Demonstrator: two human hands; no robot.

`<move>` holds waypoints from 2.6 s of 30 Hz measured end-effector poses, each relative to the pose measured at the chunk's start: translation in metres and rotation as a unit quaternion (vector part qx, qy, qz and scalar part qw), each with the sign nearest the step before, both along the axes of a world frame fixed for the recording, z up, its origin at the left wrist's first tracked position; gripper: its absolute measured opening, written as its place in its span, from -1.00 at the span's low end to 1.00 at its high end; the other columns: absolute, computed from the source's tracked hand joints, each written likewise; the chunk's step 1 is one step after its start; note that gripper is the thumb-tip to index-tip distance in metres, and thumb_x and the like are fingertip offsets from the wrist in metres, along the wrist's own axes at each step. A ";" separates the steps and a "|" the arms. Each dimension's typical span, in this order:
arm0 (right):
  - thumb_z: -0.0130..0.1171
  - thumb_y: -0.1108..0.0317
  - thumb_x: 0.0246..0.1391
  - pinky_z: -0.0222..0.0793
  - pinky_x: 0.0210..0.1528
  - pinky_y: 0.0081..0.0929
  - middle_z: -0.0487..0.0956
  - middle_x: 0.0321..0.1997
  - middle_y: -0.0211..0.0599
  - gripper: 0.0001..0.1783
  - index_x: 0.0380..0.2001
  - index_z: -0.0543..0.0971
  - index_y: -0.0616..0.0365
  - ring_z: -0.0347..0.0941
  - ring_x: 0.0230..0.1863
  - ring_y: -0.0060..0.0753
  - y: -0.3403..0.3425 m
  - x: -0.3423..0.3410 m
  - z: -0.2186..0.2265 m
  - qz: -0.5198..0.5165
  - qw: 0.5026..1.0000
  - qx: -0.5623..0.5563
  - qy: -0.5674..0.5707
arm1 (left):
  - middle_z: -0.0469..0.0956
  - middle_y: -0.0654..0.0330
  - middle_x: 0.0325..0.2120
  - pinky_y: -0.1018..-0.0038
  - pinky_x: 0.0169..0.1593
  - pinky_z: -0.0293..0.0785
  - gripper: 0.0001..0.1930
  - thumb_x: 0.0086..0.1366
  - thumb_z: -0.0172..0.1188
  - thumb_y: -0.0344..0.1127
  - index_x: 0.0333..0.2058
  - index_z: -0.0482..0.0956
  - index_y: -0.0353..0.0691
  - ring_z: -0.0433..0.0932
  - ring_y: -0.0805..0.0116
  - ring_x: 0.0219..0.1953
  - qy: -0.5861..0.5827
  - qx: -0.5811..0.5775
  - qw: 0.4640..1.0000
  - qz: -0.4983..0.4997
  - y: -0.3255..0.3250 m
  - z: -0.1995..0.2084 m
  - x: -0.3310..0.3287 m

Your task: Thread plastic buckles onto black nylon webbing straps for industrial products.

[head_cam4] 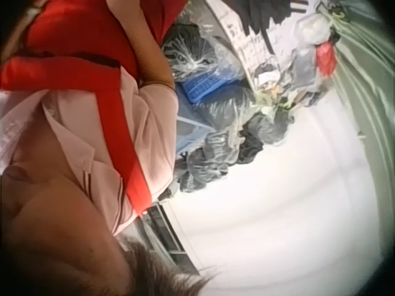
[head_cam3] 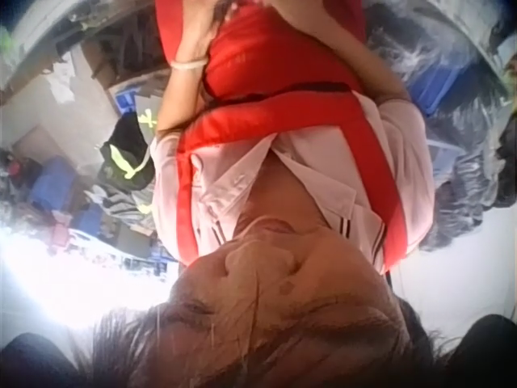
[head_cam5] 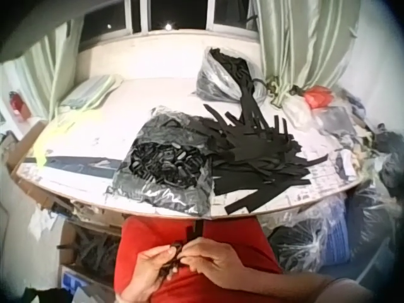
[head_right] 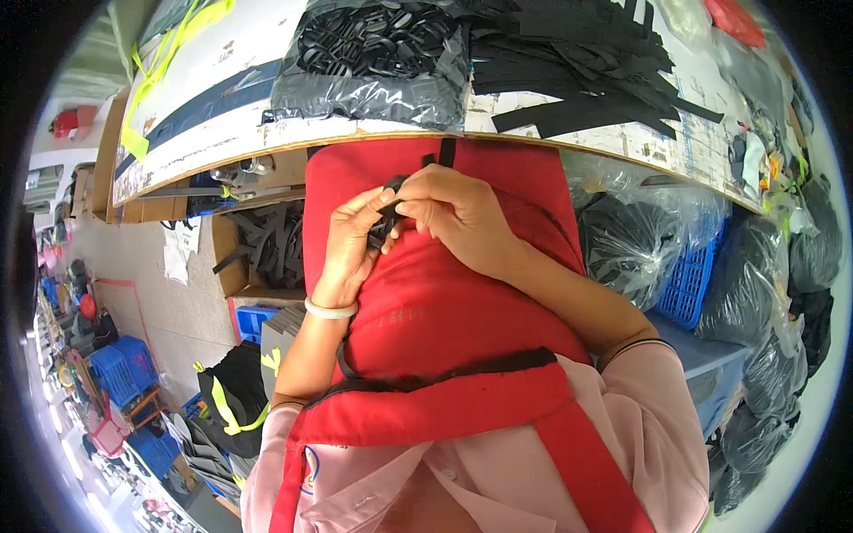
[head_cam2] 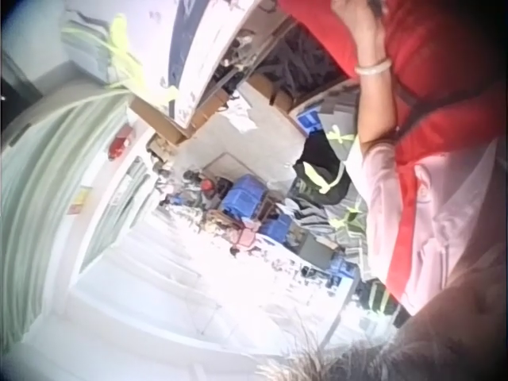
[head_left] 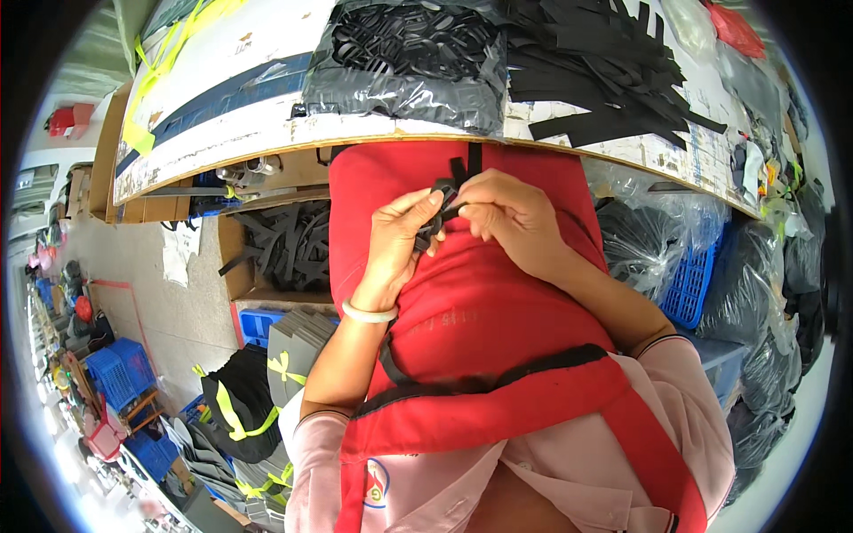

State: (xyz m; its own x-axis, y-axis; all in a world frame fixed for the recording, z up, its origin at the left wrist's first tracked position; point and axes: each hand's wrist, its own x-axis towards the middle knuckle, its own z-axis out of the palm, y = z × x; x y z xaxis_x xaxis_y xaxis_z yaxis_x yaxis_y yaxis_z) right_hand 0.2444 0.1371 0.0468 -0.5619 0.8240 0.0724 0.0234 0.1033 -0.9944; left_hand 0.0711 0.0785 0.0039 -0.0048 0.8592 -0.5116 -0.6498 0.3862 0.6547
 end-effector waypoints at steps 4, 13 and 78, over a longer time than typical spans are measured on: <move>0.16 0.45 0.11 0.31 -0.61 -0.72 0.45 -0.52 -0.42 -0.89 -0.31 0.48 0.25 0.37 -0.61 -0.69 0.005 0.001 0.002 -0.004 0.987 -0.154 -0.037 | 0.56 0.17 -0.59 0.66 -0.69 0.33 -0.76 0.21 0.28 -0.36 -0.21 0.60 -0.40 0.49 0.50 -0.67 0.076 0.018 0.996 0.047 0.001 0.003 0.009; 0.20 0.45 0.07 0.37 -0.61 -0.70 0.50 -0.50 -0.35 -0.77 -0.26 0.38 0.27 0.41 -0.60 -0.67 0.006 -0.001 -0.006 -0.013 0.971 -0.234 -0.052 | 0.56 0.21 -0.55 0.68 -0.66 0.35 -0.79 0.20 0.28 -0.40 -0.22 0.61 -0.38 0.49 0.55 -0.64 0.166 0.066 0.982 0.057 -0.004 0.003 0.016; 0.18 0.31 0.11 0.33 -0.50 -0.66 0.56 -0.51 -0.40 -0.80 -0.31 0.52 0.25 0.41 -0.56 -0.68 0.010 -0.040 -0.012 0.114 0.976 -0.112 -0.149 | 0.59 0.10 -0.25 0.63 -0.63 0.43 -0.71 0.39 0.01 -0.29 -0.03 0.51 -0.35 0.55 0.43 -0.52 0.067 0.079 0.988 0.117 -0.023 -0.019 -0.010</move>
